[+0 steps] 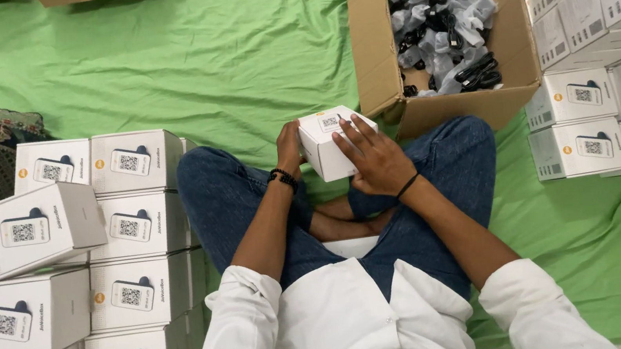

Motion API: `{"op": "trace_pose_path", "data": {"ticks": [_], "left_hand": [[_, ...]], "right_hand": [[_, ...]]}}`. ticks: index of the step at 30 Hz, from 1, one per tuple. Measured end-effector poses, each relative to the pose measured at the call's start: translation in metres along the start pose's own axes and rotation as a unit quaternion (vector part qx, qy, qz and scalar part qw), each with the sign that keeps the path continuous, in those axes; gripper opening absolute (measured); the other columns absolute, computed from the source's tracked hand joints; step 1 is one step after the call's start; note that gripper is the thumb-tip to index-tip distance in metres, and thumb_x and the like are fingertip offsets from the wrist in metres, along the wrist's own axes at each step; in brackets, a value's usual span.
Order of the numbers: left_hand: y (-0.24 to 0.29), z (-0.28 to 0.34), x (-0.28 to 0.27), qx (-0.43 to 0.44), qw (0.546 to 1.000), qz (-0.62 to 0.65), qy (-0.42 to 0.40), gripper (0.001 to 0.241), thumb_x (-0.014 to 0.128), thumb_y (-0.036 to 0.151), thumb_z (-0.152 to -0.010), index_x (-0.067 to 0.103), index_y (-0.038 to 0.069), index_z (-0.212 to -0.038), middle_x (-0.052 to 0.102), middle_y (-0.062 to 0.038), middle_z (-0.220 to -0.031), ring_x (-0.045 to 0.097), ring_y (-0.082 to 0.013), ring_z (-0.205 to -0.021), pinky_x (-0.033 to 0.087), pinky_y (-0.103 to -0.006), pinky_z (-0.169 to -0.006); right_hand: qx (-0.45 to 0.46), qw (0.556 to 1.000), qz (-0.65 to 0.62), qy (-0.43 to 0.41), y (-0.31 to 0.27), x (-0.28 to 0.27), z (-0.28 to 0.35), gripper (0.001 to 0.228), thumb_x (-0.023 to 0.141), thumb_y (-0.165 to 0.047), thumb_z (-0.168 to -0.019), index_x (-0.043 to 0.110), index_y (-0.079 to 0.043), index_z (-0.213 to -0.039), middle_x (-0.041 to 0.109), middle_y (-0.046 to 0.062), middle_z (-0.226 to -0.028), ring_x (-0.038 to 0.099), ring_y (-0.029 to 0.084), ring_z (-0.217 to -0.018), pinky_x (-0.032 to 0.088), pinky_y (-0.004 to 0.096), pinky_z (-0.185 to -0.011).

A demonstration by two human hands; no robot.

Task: The person unboxes electronic cameras and USB cables from a large shipping container and places them into individual retail boxes.

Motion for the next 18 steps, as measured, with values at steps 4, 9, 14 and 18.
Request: {"op": "trace_pose_path", "data": {"ticks": [4,9,14,18], "left_hand": [[0.002,0.005,0.0,-0.057,0.998,-0.002,0.02,0.047,0.056,0.047,-0.088,0.06,0.018,-0.125,0.063,-0.005,-0.113,0.059,-0.0268,-0.104,0.055,-0.0558,-0.079],[-0.025,-0.018,-0.011,-0.086,0.995,-0.049,0.019,0.054,0.059,0.05,-0.09,0.065,0.009,-0.125,0.062,-0.012,-0.115,0.055,-0.0293,-0.104,0.05,-0.0545,-0.084],[-0.036,-0.026,-0.014,-0.14,0.987,-0.07,0.018,0.057,0.055,0.051,-0.092,0.061,0.007,-0.128,0.065,-0.011,-0.116,0.06,-0.0289,-0.103,0.051,-0.0521,-0.085],[-0.028,-0.011,-0.006,0.05,0.985,-0.162,-0.036,0.071,0.053,0.059,-0.095,0.061,-0.003,-0.13,0.067,-0.022,-0.118,0.062,-0.0347,-0.104,0.053,-0.0494,-0.087]], "right_hand": [[-0.002,1.0,0.001,0.001,-0.001,0.006,0.004,0.095,0.07,-0.021,-0.068,0.037,-0.004,-0.156,0.039,0.024,-0.159,0.034,0.043,-0.149,0.044,0.052,-0.115],[0.005,1.0,-0.015,-0.021,0.003,0.01,0.007,0.094,0.071,-0.028,-0.071,0.037,-0.003,-0.155,0.041,0.024,-0.157,0.038,0.042,-0.147,0.051,0.048,-0.107],[0.007,0.999,0.001,-0.031,0.005,0.02,0.01,0.09,0.073,-0.032,-0.074,0.04,-0.008,-0.155,0.044,0.021,-0.155,0.044,0.04,-0.143,0.058,0.045,-0.094],[0.041,0.999,0.009,-0.004,0.009,0.028,0.01,0.076,0.071,-0.03,-0.078,0.048,-0.013,-0.148,0.05,0.023,-0.147,0.053,0.039,-0.131,0.06,0.043,-0.085]]}}
Point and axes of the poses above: each hand's wrist, its own z-axis away from the middle knuckle, its own x-axis out of the palm, y = z × x, the point moved 1 cm from there along -z, towards the middle knuckle
